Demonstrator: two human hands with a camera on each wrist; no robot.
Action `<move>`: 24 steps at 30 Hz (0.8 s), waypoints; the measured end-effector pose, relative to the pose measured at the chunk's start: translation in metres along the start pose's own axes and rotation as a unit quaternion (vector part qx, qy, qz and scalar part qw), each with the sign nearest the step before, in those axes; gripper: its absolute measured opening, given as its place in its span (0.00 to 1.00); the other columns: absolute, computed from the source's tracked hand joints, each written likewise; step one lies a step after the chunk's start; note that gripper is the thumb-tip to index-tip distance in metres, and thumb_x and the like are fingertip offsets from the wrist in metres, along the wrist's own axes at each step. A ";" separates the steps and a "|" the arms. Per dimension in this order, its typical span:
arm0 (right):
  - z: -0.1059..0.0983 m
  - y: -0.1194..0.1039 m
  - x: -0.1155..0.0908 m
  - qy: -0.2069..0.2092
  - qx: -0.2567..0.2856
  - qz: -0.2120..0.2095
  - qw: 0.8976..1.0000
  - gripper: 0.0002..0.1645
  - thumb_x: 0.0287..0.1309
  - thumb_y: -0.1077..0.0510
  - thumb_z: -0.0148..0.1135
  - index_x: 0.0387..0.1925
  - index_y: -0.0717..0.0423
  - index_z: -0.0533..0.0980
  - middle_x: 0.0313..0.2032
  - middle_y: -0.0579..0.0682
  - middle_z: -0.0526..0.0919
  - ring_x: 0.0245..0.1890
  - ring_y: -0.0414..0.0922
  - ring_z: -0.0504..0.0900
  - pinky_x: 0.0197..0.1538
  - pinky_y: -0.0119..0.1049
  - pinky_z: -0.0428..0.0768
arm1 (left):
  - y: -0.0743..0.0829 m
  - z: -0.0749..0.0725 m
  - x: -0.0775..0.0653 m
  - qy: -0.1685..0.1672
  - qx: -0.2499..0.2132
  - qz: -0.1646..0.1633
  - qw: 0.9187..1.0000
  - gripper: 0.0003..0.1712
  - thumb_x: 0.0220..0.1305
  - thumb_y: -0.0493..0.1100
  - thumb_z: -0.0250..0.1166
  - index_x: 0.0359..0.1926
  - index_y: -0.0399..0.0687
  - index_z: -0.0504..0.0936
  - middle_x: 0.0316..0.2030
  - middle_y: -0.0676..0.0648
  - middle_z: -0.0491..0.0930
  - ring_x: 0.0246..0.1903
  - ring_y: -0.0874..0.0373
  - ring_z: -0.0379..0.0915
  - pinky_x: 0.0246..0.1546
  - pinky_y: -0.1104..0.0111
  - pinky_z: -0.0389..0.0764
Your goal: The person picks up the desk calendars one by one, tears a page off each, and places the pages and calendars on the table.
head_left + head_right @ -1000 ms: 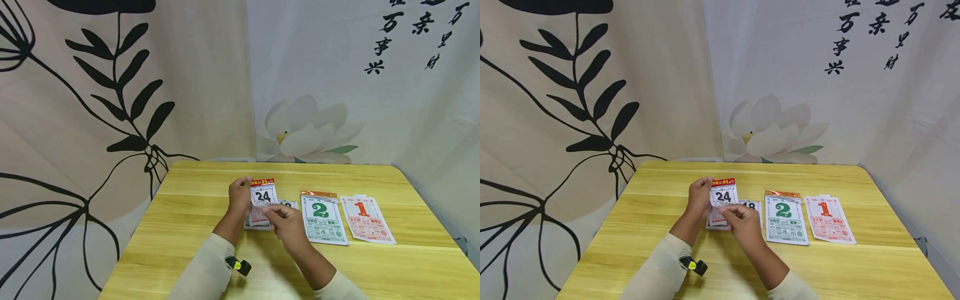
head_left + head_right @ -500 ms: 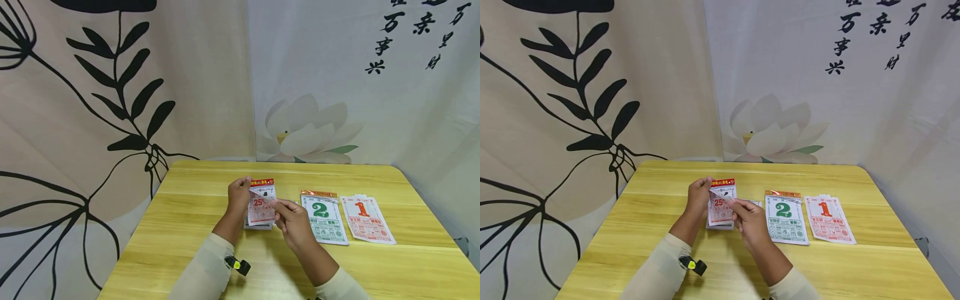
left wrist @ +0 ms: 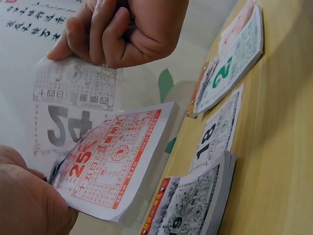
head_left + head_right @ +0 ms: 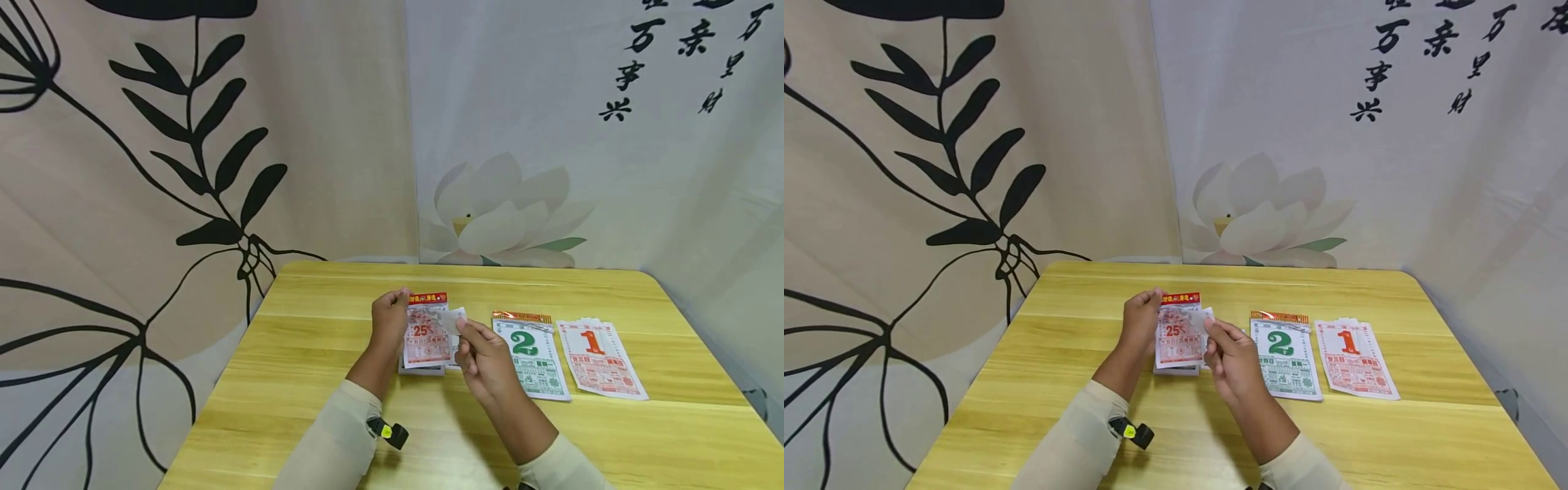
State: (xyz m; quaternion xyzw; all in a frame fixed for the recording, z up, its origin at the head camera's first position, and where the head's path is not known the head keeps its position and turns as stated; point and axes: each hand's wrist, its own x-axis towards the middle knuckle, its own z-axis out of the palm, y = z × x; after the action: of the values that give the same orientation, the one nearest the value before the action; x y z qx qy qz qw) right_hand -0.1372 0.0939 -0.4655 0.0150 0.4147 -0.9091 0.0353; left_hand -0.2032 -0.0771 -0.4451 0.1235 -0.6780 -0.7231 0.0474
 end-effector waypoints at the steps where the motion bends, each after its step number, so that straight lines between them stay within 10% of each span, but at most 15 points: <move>1: -0.001 -0.001 0.000 -0.005 0.007 -0.001 1.000 0.20 0.82 0.61 0.58 0.36 0.44 0.91 0.19 0.40 0.79 0.09 0.29 0.68 0.18 0.20 0.64 | 0.000 -0.001 0.000 0.002 0.000 -0.001 1.000 0.19 0.87 0.46 0.56 0.52 0.35 0.88 0.63 0.38 0.80 0.53 0.52 0.69 0.52 0.62 0.73; 9: -0.010 -0.010 0.003 -0.043 0.045 -0.022 0.998 0.22 0.85 0.59 0.55 0.34 0.44 0.89 0.18 0.38 0.81 0.09 0.31 0.66 0.19 0.25 0.54 | -0.004 -0.006 0.006 0.012 -0.010 -0.009 1.000 0.21 0.87 0.48 0.57 0.51 0.36 0.88 0.44 0.44 0.80 0.42 0.55 0.74 0.41 0.69 0.76; 24: -0.022 -0.028 0.006 -0.083 0.129 -0.033 0.988 0.26 0.88 0.56 0.47 0.30 0.48 0.81 0.18 0.39 0.81 0.10 0.36 0.58 0.24 0.30 0.43 | -0.005 -0.021 0.008 0.016 -0.027 -0.029 0.999 0.22 0.87 0.51 0.56 0.54 0.37 0.88 0.40 0.44 0.79 0.35 0.56 0.76 0.34 0.70 0.80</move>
State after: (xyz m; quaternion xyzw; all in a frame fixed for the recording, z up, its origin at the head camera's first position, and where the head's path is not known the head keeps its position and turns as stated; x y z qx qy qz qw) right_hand -0.1453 0.1289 -0.4593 -0.0693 0.2895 -0.9540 0.0371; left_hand -0.2058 -0.0987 -0.4517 0.1533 -0.6536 -0.7400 0.0401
